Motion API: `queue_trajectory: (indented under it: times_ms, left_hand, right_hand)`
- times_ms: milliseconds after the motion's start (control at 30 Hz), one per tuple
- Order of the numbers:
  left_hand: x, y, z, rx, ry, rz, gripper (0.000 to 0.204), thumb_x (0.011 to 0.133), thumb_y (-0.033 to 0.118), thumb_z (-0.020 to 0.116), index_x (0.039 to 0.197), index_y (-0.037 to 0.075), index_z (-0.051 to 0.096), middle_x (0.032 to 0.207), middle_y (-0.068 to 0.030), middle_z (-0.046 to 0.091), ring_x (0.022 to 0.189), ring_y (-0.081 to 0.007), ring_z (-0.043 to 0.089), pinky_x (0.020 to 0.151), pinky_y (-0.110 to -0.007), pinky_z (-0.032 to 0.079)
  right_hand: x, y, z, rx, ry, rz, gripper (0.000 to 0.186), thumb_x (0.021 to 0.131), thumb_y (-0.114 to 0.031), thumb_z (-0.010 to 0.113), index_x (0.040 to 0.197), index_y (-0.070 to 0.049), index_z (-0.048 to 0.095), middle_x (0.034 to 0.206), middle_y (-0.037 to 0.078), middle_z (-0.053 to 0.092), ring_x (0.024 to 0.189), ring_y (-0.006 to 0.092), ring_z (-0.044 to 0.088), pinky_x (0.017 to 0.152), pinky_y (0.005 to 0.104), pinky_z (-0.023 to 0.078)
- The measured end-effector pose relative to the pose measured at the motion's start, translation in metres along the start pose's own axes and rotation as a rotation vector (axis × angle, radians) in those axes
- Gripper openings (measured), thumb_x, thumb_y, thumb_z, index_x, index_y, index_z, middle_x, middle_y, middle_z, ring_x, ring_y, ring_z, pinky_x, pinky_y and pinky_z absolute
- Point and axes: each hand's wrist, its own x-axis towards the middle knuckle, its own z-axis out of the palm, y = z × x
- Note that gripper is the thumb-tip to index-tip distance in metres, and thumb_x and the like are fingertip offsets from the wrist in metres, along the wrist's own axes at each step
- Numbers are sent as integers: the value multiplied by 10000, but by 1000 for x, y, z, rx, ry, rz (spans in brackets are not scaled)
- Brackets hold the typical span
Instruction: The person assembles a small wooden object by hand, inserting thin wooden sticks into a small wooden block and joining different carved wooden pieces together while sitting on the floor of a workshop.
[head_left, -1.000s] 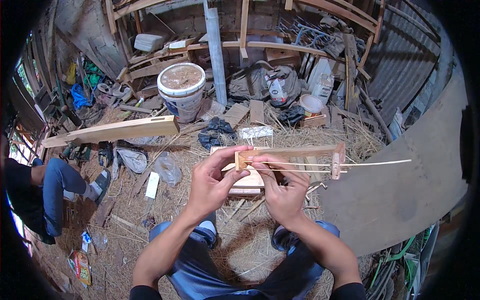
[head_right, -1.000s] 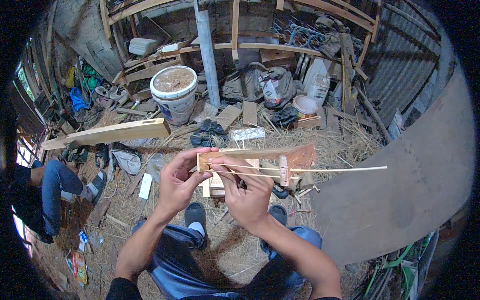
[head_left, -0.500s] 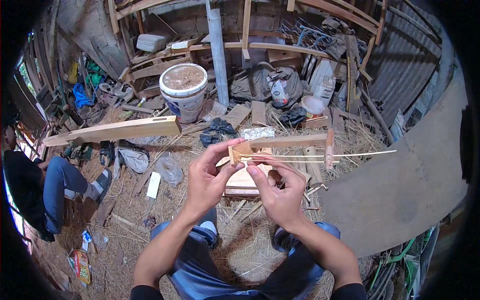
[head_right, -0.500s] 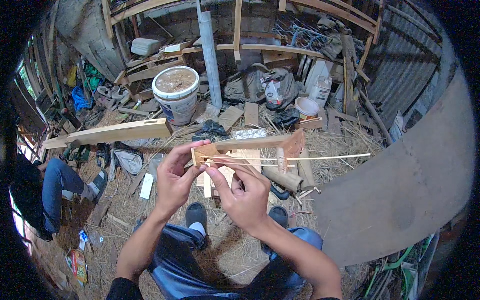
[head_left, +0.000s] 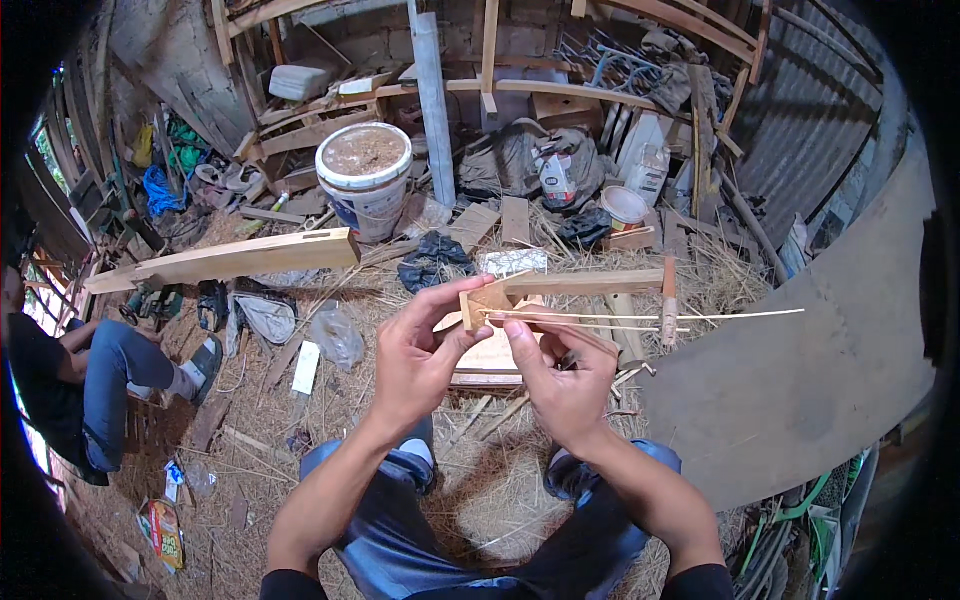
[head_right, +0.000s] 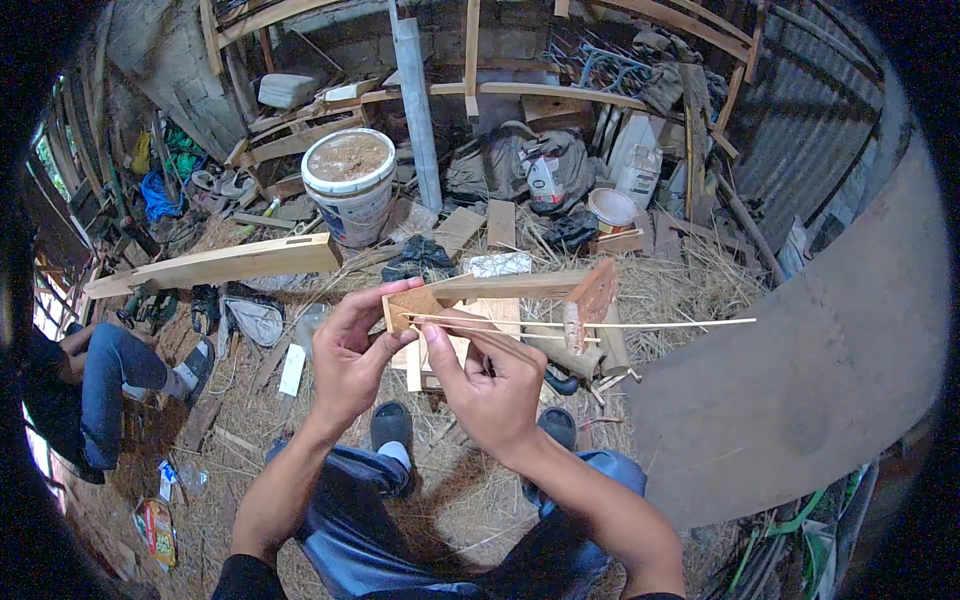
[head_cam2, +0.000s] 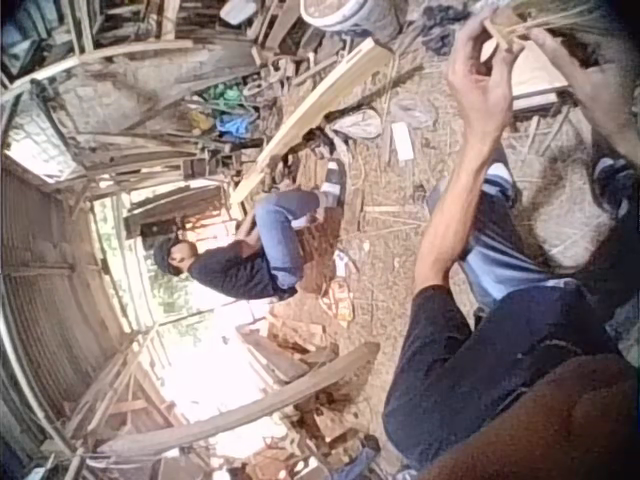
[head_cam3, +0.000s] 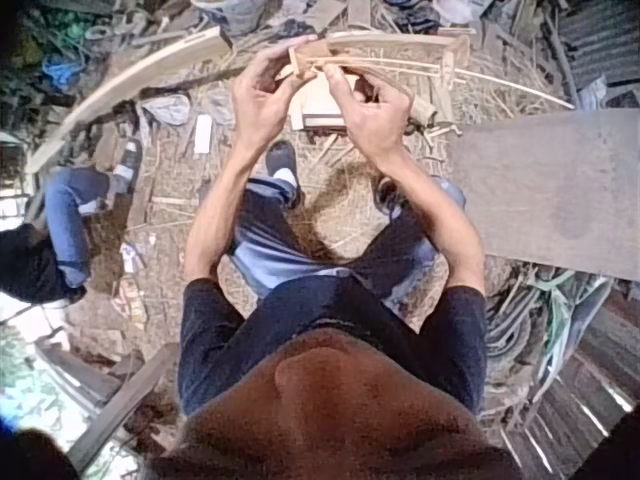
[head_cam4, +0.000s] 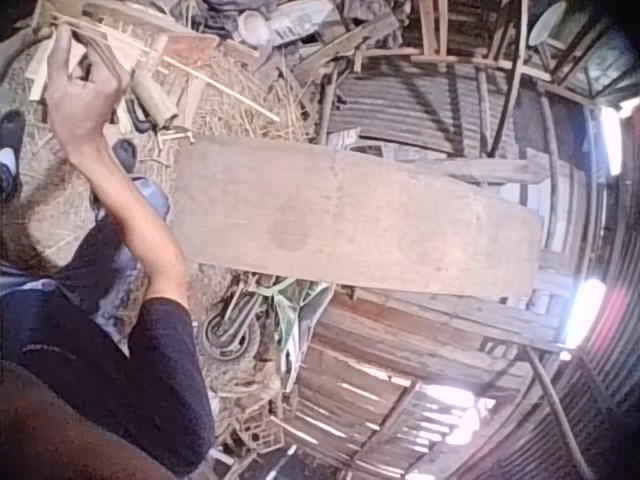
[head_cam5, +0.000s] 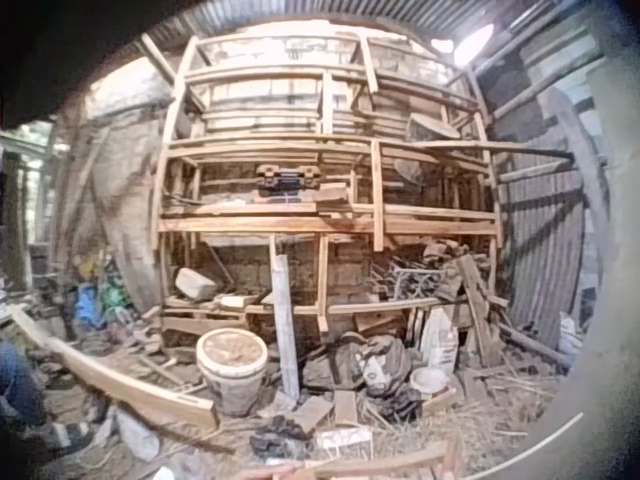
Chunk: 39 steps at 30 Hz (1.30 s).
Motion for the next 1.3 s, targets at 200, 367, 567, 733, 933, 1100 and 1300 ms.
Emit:
queue_trajectory:
  times_ms: [200,367,567,733,933,1100,1300]
  left_hand:
    - [0,2,1,-19,5,-22,390,811,-109,591,1189,-47,514,1207,-177,565,1121,-241,556,933,-336,480]
    - [-1,0,-3,-39,-23,-70,423,806,-73,624,1203,-52,481,1235,-213,533,1167,-266,518,993,-361,436]
    - [-1,2,-2,-54,-24,-81,426,808,-71,624,1206,-54,475,1235,-214,532,1164,-265,520,985,-359,446]
    - [0,1,-3,-49,-24,-72,417,807,-85,613,1201,-57,478,1234,-215,531,1161,-267,522,985,-362,448]
    - [-1,1,-3,-40,-20,-57,411,802,-98,606,1193,-59,485,1233,-215,533,1160,-267,523,983,-363,449]
    - [-1,-1,-3,-25,-22,-56,413,801,-103,606,1193,-58,484,1230,-215,534,1162,-268,522,976,-361,456]
    - [-1,1,-1,-50,-28,-62,410,809,-104,596,1199,-56,479,1234,-215,528,1168,-273,515,970,-360,466]
  right_hand:
    - [2,-5,-1,-2,-12,-32,149,825,-79,666,962,-29,699,826,39,695,513,17,476,400,189,304]
    - [1,-4,0,20,-2,-24,142,825,-81,669,954,-31,702,829,38,697,540,15,493,408,187,313]
    - [0,-3,0,39,-2,-9,148,826,-87,669,962,-37,702,834,43,700,532,20,492,419,188,324]
    - [1,-5,-1,6,-26,-11,147,828,-93,668,961,-40,704,830,41,701,530,24,496,420,191,330]
    - [0,-1,1,10,-4,-50,152,828,-93,666,966,-41,704,842,47,702,534,31,509,426,195,343]
    - [-1,0,1,9,-6,-12,160,824,-90,667,970,-36,702,853,57,703,530,35,515,431,197,351]
    - [0,5,1,13,19,-80,155,818,-82,669,960,-26,700,827,59,699,510,36,495,431,201,347]
